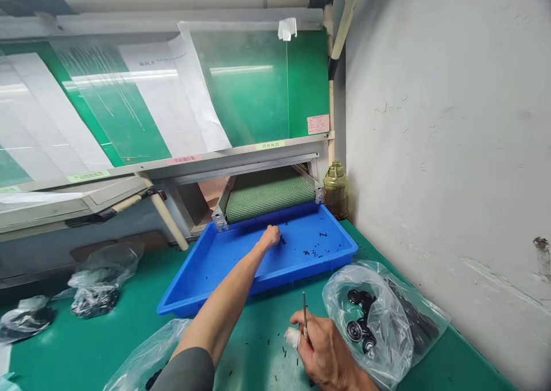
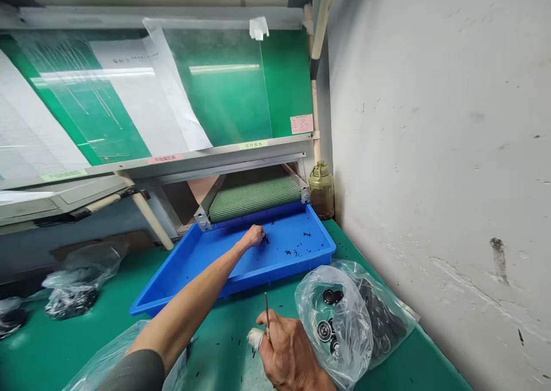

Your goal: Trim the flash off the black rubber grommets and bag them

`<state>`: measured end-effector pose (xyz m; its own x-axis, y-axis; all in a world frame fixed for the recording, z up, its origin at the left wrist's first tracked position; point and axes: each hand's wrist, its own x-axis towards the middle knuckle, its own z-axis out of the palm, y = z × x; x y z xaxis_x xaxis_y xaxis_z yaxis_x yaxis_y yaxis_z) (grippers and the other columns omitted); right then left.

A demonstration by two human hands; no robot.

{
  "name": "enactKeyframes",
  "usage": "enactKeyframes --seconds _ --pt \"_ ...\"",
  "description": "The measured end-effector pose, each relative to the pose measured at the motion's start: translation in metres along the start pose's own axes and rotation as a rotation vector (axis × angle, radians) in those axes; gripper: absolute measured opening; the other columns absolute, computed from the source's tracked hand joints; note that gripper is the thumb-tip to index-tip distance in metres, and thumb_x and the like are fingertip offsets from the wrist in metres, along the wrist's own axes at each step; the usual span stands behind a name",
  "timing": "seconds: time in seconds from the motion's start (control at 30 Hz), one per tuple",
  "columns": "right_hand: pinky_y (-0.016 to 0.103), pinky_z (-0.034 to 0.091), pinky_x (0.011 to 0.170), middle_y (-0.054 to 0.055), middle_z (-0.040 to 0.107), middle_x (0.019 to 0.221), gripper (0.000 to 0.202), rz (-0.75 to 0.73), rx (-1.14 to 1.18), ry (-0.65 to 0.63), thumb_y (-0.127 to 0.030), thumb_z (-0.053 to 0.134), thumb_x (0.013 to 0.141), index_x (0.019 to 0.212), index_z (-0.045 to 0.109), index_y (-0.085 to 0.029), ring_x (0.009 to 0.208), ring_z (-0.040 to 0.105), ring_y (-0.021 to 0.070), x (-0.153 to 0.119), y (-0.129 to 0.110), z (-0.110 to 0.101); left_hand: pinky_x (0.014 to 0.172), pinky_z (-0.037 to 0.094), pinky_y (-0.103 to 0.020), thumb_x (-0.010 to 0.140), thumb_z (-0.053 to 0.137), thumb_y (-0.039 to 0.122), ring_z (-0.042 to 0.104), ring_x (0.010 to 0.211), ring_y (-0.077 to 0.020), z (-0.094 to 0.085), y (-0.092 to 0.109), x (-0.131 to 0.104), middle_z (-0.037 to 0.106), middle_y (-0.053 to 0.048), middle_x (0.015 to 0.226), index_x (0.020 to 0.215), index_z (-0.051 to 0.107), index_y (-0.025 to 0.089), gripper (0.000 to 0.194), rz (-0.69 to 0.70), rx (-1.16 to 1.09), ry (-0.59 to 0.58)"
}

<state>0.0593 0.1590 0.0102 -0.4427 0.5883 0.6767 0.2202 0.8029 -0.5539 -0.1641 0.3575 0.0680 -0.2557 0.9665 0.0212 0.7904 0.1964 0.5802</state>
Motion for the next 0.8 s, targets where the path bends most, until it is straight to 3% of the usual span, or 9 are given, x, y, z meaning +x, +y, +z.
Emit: enactKeyframes --seconds 0.17,0.3,0.4,0.5,0.63,0.8 --pt "0.025 0.041 0.056 0.001 0.059 0.067 0.024 0.184 0.137 -0.034 -0.027 0.036 0.093 0.092 0.058 -0.017 0.057 0.056 0.0150 0.000 -0.002 -0.002 0.063 0.051 -0.027 0.093 0.054 0.036 0.059 0.070 -0.0128 -0.004 0.032 -0.053 0.060 -0.005 0.088 0.100 0.059 0.011 0.026 0.029 -0.418 0.046" --pt "0.026 0.040 0.052 0.000 0.055 0.059 0.030 0.336 0.265 -0.021 -0.036 0.033 0.093 0.095 0.056 -0.017 0.052 0.053 0.0155 0.001 0.000 -0.005 0.055 0.042 -0.019 0.087 0.055 0.045 0.052 0.060 -0.0085 0.004 0.046 -0.131 0.057 -0.003 0.076 0.096 0.059 0.012 0.035 0.113 -0.700 0.047" --pt "0.025 0.042 0.049 -0.001 0.055 0.058 0.033 0.447 0.401 -0.004 -0.043 0.033 0.090 0.095 0.053 -0.017 0.051 0.053 0.0156 0.002 0.001 -0.005 0.052 0.037 -0.019 0.080 0.061 0.052 0.046 0.054 -0.0075 0.012 0.032 -0.195 0.054 0.000 0.067 0.093 0.061 0.011 0.043 0.112 -0.810 0.002" --pt "0.024 0.041 0.042 0.000 0.056 0.062 0.035 0.565 0.530 -0.109 -0.047 0.034 0.086 0.096 0.051 -0.018 0.047 0.051 0.0148 0.000 0.000 -0.001 0.050 0.035 -0.019 0.072 0.070 0.053 0.047 0.055 -0.0081 0.020 0.004 -0.245 0.057 -0.002 0.070 0.091 0.062 0.011 0.047 0.016 -0.922 -0.063" --pt "0.024 0.038 0.049 0.002 0.061 0.071 0.026 0.489 0.411 -0.287 -0.036 0.038 0.082 0.088 0.055 -0.018 0.053 0.051 0.0141 -0.005 -0.002 0.007 0.048 0.031 -0.019 0.069 0.071 0.054 0.045 0.049 -0.0072 0.031 -0.026 -0.276 0.058 0.000 0.065 0.092 0.060 0.011 0.050 -0.094 -0.961 -0.059" --pt "0.026 0.039 0.062 0.003 0.063 0.078 0.022 0.469 0.268 -0.377 -0.025 0.041 0.075 0.087 0.059 -0.018 0.070 0.055 0.0167 -0.009 0.000 0.008 0.047 0.031 -0.019 0.078 0.060 0.052 0.042 0.047 -0.0077 0.039 -0.033 -0.281 0.052 0.005 0.060 0.095 0.056 0.014 0.042 -0.042 -0.908 -0.074"
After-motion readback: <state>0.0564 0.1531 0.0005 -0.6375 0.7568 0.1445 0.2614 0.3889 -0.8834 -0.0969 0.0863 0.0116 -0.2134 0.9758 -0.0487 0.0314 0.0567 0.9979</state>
